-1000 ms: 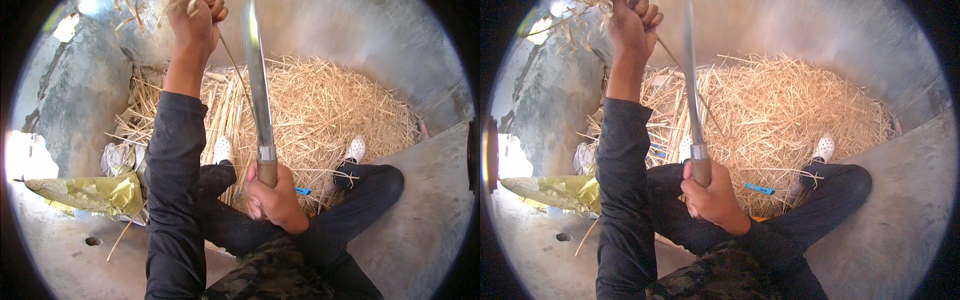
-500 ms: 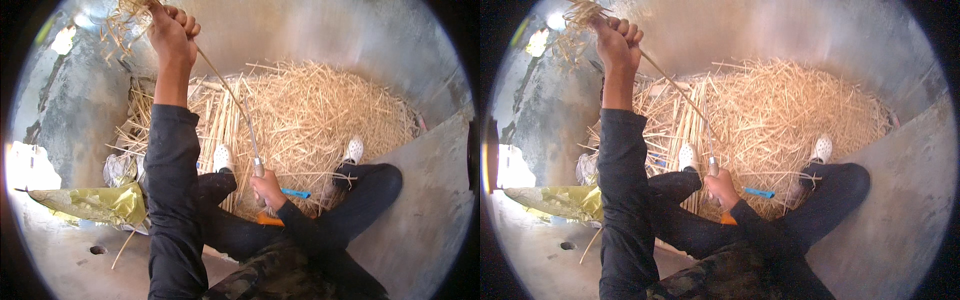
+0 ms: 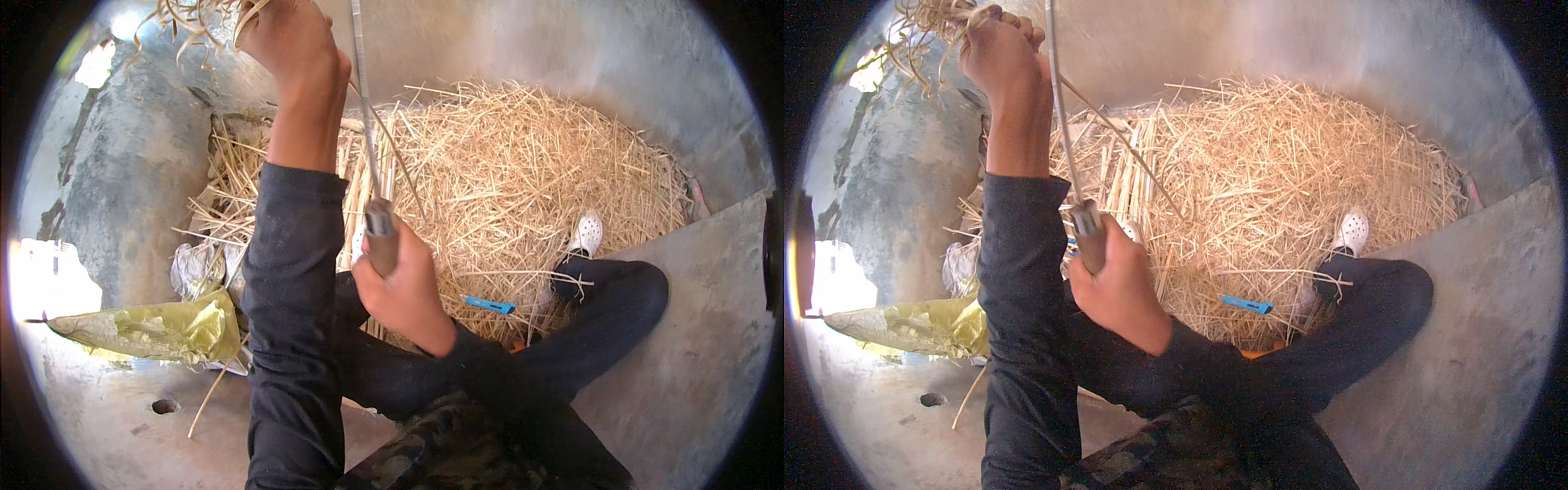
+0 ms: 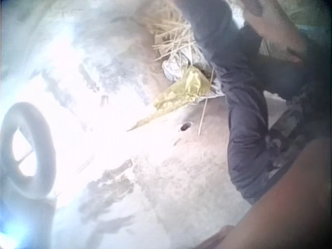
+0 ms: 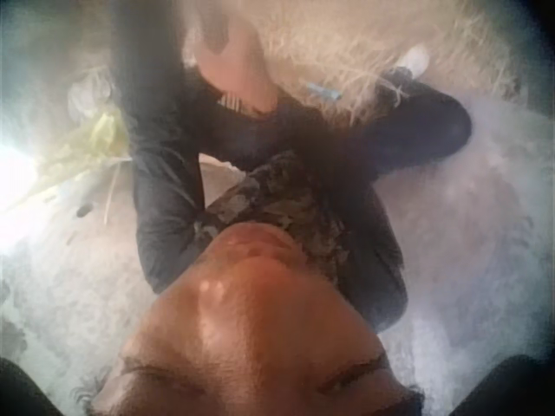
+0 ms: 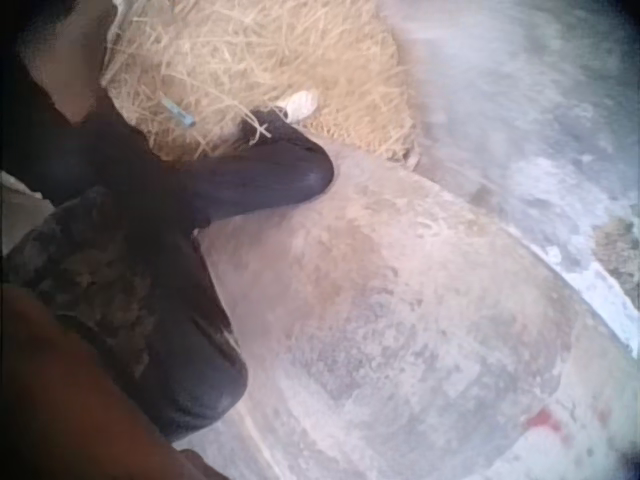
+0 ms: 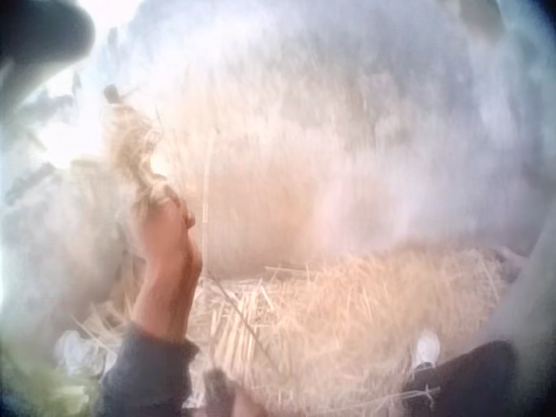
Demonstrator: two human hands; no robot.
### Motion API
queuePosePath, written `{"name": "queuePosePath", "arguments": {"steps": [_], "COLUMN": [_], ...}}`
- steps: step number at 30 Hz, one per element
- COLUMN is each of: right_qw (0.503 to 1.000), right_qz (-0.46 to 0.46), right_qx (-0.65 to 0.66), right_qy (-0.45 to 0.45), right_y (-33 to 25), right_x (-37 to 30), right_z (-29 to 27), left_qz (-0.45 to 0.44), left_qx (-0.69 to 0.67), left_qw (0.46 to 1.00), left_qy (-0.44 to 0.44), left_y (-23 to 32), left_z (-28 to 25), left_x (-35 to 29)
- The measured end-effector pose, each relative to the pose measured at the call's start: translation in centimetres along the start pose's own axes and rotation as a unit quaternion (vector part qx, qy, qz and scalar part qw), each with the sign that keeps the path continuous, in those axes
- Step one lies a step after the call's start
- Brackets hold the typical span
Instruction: The person sits on a straw-covered floor and uses a blue utility knife to strip bark from thin wooden sticks. They hold each stick with one hand and scrape along its length with the knife, then place the peeled sticks aside.
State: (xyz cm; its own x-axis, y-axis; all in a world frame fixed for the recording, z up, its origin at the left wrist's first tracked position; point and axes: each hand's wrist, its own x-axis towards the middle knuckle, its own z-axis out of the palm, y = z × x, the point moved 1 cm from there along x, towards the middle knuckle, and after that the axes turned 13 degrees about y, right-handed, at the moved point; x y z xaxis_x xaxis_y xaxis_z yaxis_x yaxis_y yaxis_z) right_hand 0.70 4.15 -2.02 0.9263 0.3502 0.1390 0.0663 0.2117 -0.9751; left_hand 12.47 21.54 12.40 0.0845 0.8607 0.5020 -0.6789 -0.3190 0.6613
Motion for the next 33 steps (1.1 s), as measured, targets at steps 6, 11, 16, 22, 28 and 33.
{"name": "queuePosePath", "arguments": {"steps": [6, 11, 16, 22, 28, 33], "right_qw": [0.994, 0.994, 0.999, 0.981, 0.997, 0.997], "right_qz": [0.017, 0.085, 0.01, 0.044, 0.017, -0.031], "right_qx": [-0.098, -0.072, -0.043, -0.187, -0.074, -0.063], "right_qy": [0.054, 0.007, -0.023, 0.013, -0.025, 0.015], "right_y": [12.9, 7.6, 1.9, 14.7, 5.2, 12.2], "right_x": [0.0, -0.7, 0.5, -1.4, -0.2, -0.7], "right_z": [-1.3, -0.5, 0.6, -2.0, 0.0, 0.3], "left_qz": [-0.002, 0.022, 0.015, 0.0, 0.003, -0.01], "left_qx": [-0.004, 0.017, -0.008, 0.012, 0.005, 0.008], "left_qw": [1.0, 0.998, 0.999, 0.999, 0.998, 0.998], "left_qy": [0.024, 0.048, 0.034, 0.051, 0.063, 0.069], "left_y": [0.6, 0.4, 0.7, 0.3, 1.4, 1.5], "left_z": [2.1, 0.7, 0.2, 0.5, -0.8, -1.3], "left_x": [-1.7, -0.3, 0.0, -0.5, 0.0, 1.4]}}
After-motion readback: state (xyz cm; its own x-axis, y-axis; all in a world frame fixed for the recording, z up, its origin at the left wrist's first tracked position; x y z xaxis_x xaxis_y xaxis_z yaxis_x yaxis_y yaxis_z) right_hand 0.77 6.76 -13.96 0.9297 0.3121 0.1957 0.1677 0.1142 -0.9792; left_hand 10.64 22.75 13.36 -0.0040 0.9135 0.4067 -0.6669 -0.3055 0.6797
